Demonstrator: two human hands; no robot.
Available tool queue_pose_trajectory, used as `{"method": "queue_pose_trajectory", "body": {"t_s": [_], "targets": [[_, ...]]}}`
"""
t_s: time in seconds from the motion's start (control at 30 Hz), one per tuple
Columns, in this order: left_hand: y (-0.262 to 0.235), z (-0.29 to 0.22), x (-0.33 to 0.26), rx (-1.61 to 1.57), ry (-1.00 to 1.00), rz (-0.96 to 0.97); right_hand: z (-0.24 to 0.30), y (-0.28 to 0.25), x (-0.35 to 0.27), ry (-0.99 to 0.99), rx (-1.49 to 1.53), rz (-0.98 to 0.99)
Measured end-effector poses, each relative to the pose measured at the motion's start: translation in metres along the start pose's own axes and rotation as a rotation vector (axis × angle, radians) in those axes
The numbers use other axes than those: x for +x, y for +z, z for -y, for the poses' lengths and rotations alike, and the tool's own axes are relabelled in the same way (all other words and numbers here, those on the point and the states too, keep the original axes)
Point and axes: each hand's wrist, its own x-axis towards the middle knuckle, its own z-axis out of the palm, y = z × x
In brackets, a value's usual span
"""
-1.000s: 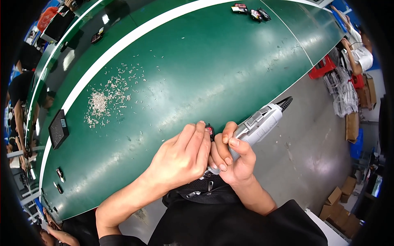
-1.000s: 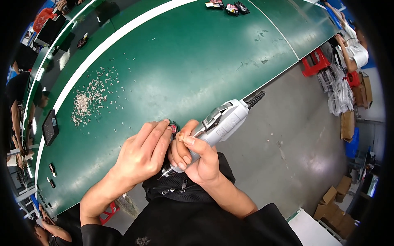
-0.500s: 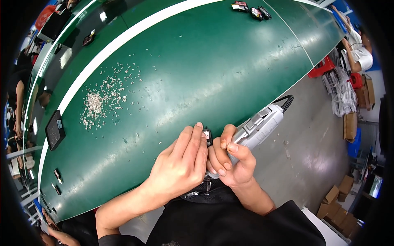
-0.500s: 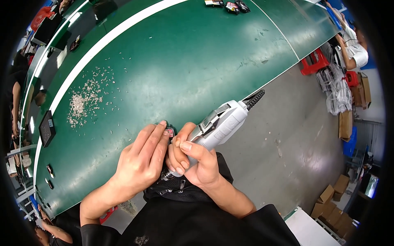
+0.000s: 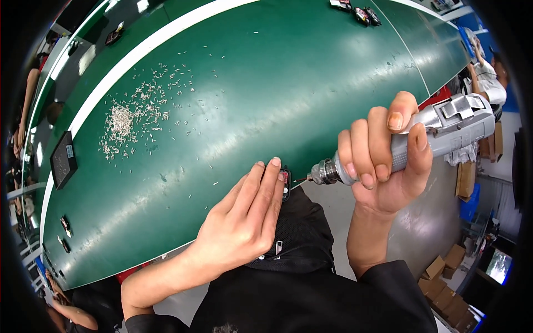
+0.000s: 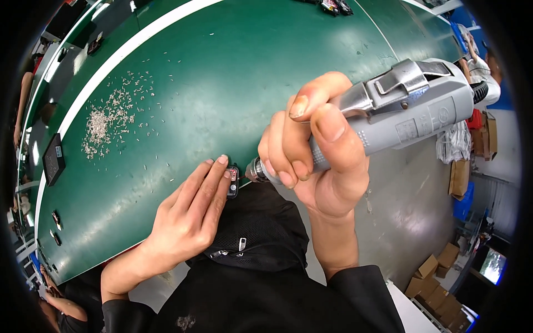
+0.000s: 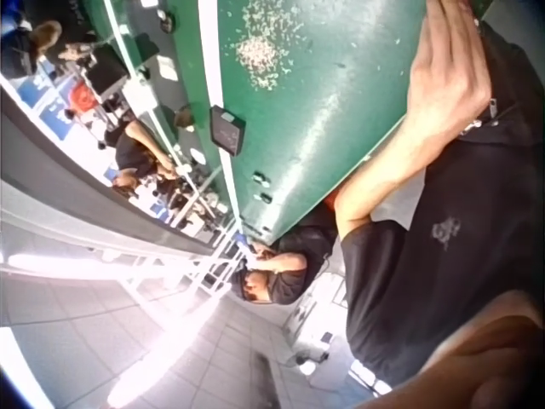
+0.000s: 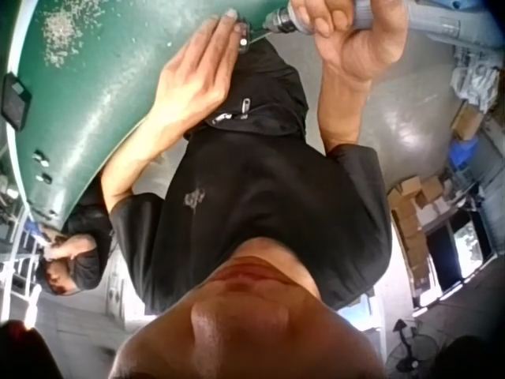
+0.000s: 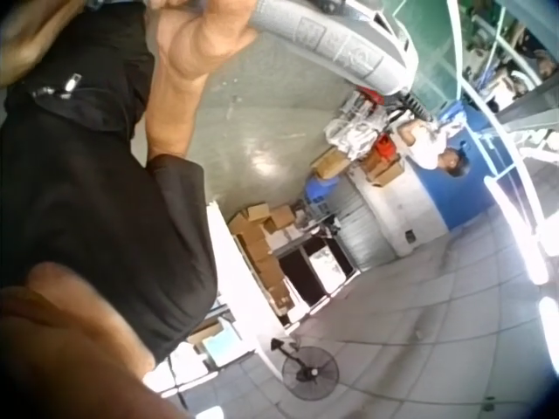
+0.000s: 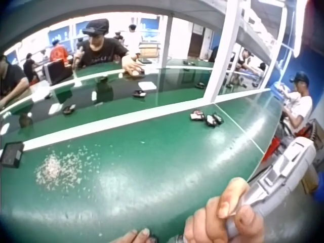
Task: Use an electric screwdriver to fasten screws into small electronic components on an assembly line.
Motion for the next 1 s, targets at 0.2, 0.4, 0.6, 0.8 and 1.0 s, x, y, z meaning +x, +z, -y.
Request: {"method": "queue_pose_trajectory", "body": {"t_s": [0.2,0.4,0.6,0.8,1.0], "targets": [[0.000,-0.003,0.000,-0.082,-0.061,-0.014,-0.012,0.000,0.003,0.090,-0.112,-0.047],[0.004,0.005,-0.001,-0.054,-0.014,-0.029,-0.018,-0.003,0.002,0.124,-0.114,-0.086],[0.004,0.004,0.001,-0.096,-0.024,-0.066,-0.014,-0.004,0.004,0.138,-0.098,-0.050],[0.005,-0.002,-0.001,-0.107,-0.064,-0.088,-0.015,0.004,0.004,0.167,-0.295,0.120],[0.004,0.001,0.002,-0.142,-0.075,-0.066,-0.020,0.005,0.008,0.158,-0.222,0.128]]}}
